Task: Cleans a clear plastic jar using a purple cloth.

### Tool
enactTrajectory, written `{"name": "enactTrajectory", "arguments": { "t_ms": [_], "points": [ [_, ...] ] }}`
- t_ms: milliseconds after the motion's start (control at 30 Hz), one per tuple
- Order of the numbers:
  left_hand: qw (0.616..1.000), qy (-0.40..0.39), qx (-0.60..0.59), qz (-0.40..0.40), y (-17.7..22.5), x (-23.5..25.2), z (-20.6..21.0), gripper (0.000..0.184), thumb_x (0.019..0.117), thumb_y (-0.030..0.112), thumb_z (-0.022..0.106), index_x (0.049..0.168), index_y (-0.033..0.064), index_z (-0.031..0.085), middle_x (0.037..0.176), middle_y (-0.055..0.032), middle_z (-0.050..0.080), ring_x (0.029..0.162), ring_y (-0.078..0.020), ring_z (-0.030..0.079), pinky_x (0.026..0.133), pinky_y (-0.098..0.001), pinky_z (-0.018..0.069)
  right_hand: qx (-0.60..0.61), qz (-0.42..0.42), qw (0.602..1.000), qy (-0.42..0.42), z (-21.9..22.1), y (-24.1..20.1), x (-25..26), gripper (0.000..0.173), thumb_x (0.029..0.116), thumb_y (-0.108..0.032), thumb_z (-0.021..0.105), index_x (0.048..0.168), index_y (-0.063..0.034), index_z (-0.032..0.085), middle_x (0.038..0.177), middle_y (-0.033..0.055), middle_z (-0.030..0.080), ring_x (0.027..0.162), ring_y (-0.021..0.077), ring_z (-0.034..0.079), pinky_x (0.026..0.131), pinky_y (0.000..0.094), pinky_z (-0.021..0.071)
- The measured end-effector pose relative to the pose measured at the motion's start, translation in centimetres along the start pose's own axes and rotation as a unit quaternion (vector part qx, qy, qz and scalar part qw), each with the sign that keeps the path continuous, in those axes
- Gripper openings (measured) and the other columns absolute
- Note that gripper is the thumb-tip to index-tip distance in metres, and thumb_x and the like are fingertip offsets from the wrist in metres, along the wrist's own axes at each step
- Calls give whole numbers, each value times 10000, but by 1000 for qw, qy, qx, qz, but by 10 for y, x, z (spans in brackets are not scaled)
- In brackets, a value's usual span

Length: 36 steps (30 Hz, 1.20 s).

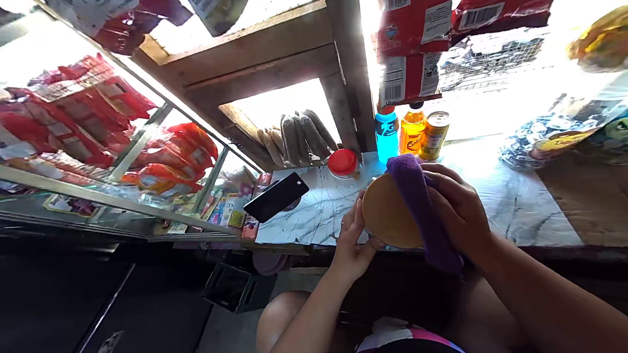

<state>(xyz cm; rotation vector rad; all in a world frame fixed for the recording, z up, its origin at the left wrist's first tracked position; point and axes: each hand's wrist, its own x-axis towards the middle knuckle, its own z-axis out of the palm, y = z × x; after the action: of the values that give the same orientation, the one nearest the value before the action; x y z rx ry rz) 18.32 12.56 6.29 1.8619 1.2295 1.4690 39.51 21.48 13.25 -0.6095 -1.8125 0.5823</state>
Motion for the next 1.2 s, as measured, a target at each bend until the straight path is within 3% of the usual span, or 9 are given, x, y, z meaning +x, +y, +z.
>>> {"name": "enactTrajectory", "arguments": {
  "t_ms": [200,300,367,467,567,667,867,1100,1200],
  "points": [
    [999,-36,0,6,0,1,-6,723,968,429,653,1478,-43,455,1518,-214,472,1405,-173,458,1185,-359,349,-55,-42,998,2,1,-10,-1,323,1045,-251,486,1143,-63,731,1276,110,674,1238,156,592,1038,342,477],
    [994,-94,-54,7,3,2,-18,921,966,594,572,1555,-59,296,1580,-221,380,1463,-190,381,1217,-378,312,-88,-44,995,-8,4,-14,-4,375,1050,-293,455,1193,-59,712,1320,141,655,1255,203,593,1030,383,483],
    [992,-81,-94,-3,6,2,-18,962,949,711,451,1574,-5,303,1613,-165,359,1478,-157,359,1218,-363,303,-113,-49,992,-17,7,-18,-6,439,1067,-370,414,1235,-66,683,1353,151,639,1268,216,594,1018,399,491],
    [988,-34,-152,-14,8,-1,-8,978,957,703,423,1592,-9,207,1610,-95,363,1432,-82,408,1184,-318,366,-132,-75,988,-19,13,-19,-8,476,1066,-419,400,1261,-79,669,1374,162,627,1267,233,601,1015,404,501],
    [976,23,-202,-74,11,-7,-1,942,956,654,477,1580,42,126,1460,68,522,1280,40,527,1094,-233,459,-117,-100,988,-23,22,-16,-11,454,1058,-412,422,1250,-89,676,1367,165,628,1280,235,592,1028,400,499],
    [948,55,-272,-155,13,-12,0,1024,925,629,577,1551,10,55,1269,80,640,1105,29,641,978,-231,546,-86,-117,989,-17,28,-14,-13,414,1041,-393,461,1229,-108,696,1334,138,651,1291,204,587,1064,377,492],
    [908,67,-401,-98,-4,-17,13,673,972,464,630,1503,203,310,1277,88,661,1150,-40,647,990,-289,539,-44,-160,986,-31,27,-12,-11,344,1035,-312,492,1191,-103,716,1274,121,691,1269,205,612,1078,380,501],
    [939,41,-328,-97,-21,-14,12,839,981,593,519,1589,140,160,1442,67,547,1294,-36,546,1092,-298,469,-61,-130,987,-75,14,-10,1,329,1020,-293,524,1182,-102,737,1280,99,692,1263,197,612,1071,391,495],
    [909,125,-364,-162,-12,-1,9,691,910,657,577,1432,219,470,1237,81,692,1150,-55,649,992,-311,545,-41,-29,986,-162,9,-8,3,479,1070,-402,408,1351,-100,652,1412,99,617,1382,228,520,1146,469,418]
  ]
}}
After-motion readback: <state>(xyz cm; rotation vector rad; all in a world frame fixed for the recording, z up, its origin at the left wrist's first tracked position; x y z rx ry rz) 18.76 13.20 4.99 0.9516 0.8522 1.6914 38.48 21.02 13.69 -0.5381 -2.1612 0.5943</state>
